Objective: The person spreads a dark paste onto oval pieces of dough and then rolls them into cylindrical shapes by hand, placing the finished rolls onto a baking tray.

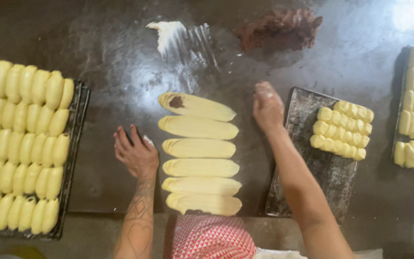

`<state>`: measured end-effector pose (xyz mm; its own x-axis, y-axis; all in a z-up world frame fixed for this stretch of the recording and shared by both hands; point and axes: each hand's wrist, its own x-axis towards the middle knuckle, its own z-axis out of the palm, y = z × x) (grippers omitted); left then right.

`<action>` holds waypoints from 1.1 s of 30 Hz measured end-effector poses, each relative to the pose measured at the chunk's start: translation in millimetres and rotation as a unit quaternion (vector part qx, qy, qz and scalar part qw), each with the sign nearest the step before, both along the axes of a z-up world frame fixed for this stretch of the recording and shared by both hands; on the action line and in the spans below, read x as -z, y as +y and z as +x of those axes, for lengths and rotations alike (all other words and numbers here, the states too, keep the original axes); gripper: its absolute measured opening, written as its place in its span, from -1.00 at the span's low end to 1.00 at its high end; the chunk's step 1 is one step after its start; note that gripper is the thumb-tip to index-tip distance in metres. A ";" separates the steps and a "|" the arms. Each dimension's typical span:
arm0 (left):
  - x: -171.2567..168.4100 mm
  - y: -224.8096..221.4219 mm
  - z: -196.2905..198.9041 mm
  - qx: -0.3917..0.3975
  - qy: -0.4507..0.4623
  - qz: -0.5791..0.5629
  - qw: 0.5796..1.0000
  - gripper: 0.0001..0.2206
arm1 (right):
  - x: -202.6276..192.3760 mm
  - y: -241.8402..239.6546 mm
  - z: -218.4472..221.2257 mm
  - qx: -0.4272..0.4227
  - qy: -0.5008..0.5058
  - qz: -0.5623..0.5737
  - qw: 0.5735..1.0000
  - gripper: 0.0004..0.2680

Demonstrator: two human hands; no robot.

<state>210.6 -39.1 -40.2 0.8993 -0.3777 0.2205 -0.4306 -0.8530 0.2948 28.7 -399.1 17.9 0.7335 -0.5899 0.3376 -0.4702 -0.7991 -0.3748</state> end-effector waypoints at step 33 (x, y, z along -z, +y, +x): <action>-3.0 -4.3 3.2 -0.003 -0.032 0.016 0.999 -0.55 | 3.5 18.8 6.9 -0.030 -0.134 0.152 0.979 -0.85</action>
